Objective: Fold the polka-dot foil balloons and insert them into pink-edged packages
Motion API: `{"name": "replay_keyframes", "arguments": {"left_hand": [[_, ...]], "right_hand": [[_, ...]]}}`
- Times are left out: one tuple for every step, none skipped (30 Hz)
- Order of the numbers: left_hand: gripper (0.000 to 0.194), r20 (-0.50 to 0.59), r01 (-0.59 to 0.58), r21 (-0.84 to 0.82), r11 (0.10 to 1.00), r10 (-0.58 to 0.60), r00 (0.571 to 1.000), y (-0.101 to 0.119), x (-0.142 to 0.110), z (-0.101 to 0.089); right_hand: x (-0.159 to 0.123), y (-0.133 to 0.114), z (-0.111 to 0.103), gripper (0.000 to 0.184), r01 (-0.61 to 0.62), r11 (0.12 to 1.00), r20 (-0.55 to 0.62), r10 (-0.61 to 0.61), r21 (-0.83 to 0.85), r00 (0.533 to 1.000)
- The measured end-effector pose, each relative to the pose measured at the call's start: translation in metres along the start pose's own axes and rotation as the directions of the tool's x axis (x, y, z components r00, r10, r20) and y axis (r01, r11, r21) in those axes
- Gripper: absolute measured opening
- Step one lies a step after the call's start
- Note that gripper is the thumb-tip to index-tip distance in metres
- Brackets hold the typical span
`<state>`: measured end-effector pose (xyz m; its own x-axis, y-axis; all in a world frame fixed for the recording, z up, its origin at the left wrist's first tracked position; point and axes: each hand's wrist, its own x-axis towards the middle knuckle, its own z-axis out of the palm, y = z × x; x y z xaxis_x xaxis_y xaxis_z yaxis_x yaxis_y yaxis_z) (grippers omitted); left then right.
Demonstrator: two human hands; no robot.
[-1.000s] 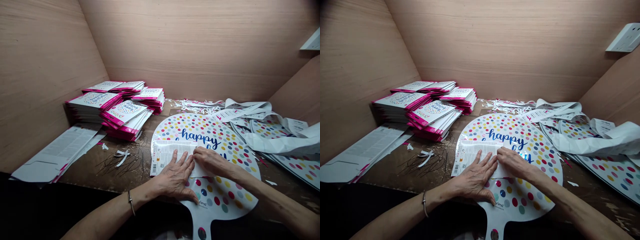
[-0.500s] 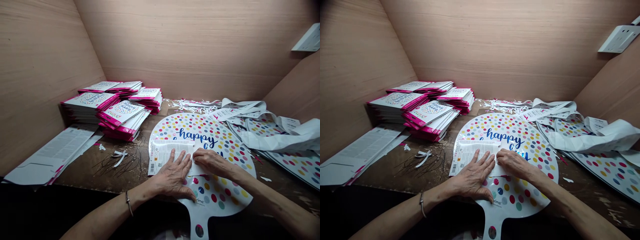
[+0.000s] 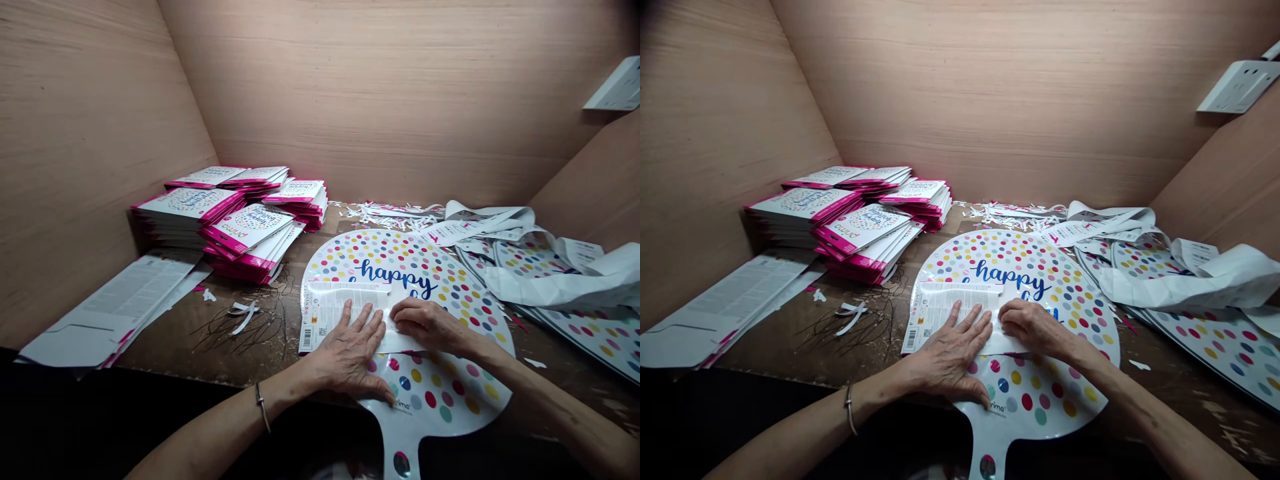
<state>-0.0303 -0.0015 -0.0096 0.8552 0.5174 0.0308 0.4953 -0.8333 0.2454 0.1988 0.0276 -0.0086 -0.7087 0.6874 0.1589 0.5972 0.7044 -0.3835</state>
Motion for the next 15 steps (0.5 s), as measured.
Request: {"name": "replay_keyframes", "arguments": {"left_hand": [[0.105,0.001,0.000,0.003,1.000,0.000,1.000,0.000,0.000,0.001],[0.105,0.002,0.000,0.005,1.000,0.000,1.000,-0.001,0.000,0.001],[0.105,0.003,-0.002,0.006,1.000,0.002,1.000,-0.001,0.000,0.002],[0.105,0.003,-0.003,0.007,1.000,0.003,1.000,-0.002,0.000,0.002],[0.104,0.003,-0.005,0.008,1.000,0.005,1.000,-0.002,0.000,0.003],[0.104,0.002,-0.007,0.010,1.000,0.007,1.000,-0.002,0.000,0.003],[0.104,0.001,-0.009,0.013,1.000,0.009,1.000,-0.002,0.000,0.003],[0.103,0.000,-0.008,0.016,1.000,0.008,1.000,-0.001,0.000,0.002],[0.103,-0.002,-0.006,0.018,1.000,0.006,1.000,-0.001,0.000,0.002],[0.103,-0.004,-0.004,0.020,1.000,0.005,1.000,-0.001,0.000,0.002],[0.103,-0.006,-0.003,0.020,1.000,0.003,1.000,-0.001,0.000,0.002],[0.103,-0.009,-0.003,0.021,1.000,0.003,1.000,-0.001,0.000,0.002],[0.104,-0.012,-0.004,0.020,1.000,0.004,1.000,-0.001,0.000,0.003],[0.104,-0.015,-0.005,0.020,1.000,0.005,1.000,-0.001,0.000,0.003],[0.104,-0.019,-0.006,0.020,1.000,0.006,1.000,-0.001,0.000,0.002]], "right_hand": [[-0.002,0.000,-0.003,0.015,0.006,0.999,0.006,-0.006,0.034,1.000],[-0.003,-0.001,-0.005,0.016,0.003,0.999,0.006,-0.004,0.053,1.000],[-0.004,-0.003,-0.005,0.017,-0.007,0.999,0.001,0.007,0.042,1.000],[-0.005,-0.005,-0.005,0.019,-0.019,1.000,-0.005,0.019,0.009,1.000],[-0.004,-0.007,-0.004,0.021,-0.026,0.999,-0.006,0.026,-0.032,1.000],[-0.004,-0.009,-0.002,0.021,-0.026,0.997,-0.004,0.026,-0.072,1.000],[-0.003,-0.010,-0.001,0.022,-0.020,0.994,0.002,0.021,-0.106,1.000],[-0.002,-0.011,0.001,0.023,-0.008,0.991,0.012,0.010,-0.131,1.000],[-0.001,-0.011,0.003,0.024,0.007,0.989,0.024,-0.003,-0.148,1.000],[0.000,-0.011,0.004,0.024,0.019,0.986,0.035,-0.013,-0.164,0.999],[0.000,-0.011,0.005,0.024,0.026,0.982,0.041,-0.019,-0.187,0.999],[0.000,-0.011,0.006,0.024,0.028,0.976,0.042,-0.019,-0.215,0.999],[0.001,-0.012,0.007,0.025,0.026,0.969,0.040,-0.017,-0.244,0.999],[0.000,-0.013,0.008,0.025,0.022,0.962,0.036,-0.012,-0.273,0.999],[0.000,-0.014,0.009,0.025,0.017,0.955,0.031,-0.009,-0.298,0.999]]}}
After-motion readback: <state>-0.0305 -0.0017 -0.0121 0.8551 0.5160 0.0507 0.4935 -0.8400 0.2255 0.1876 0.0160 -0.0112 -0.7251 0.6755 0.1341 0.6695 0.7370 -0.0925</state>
